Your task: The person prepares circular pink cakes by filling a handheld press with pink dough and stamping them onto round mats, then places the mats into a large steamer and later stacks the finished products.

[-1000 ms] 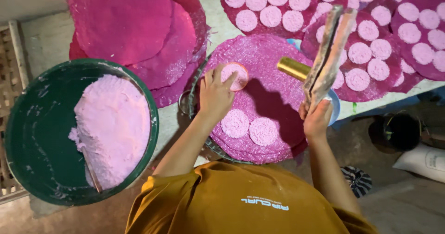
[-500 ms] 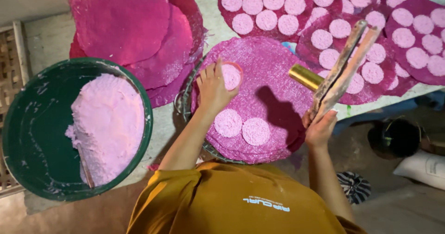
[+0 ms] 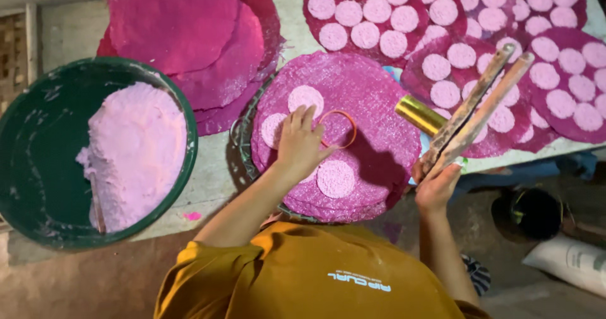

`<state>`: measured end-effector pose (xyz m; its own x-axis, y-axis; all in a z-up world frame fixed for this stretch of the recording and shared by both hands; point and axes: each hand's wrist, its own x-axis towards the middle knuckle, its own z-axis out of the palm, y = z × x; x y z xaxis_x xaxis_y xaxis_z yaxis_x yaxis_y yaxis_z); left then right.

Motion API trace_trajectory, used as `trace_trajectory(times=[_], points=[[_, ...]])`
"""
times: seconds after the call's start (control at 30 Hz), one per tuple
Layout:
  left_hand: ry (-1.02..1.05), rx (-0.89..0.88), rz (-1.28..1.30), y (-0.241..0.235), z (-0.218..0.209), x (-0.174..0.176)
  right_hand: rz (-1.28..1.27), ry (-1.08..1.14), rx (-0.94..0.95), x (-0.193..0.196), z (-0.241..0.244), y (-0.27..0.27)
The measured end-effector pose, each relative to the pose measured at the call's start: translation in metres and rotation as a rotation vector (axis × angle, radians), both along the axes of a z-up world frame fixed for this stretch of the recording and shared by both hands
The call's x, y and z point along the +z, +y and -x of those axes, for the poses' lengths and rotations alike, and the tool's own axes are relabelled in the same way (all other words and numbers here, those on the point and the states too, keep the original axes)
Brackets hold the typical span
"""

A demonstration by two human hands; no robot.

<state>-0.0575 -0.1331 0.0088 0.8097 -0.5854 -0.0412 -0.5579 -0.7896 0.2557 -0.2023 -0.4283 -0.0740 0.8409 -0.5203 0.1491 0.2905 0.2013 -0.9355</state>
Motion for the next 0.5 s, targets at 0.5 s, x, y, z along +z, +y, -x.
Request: trace_trajectory(times=[0.5], points=[[0.454, -0.562, 0.320, 0.108, 0.081, 0.139, 1.330, -0.423, 0.985, 0.261, -0.045, 0.160]])
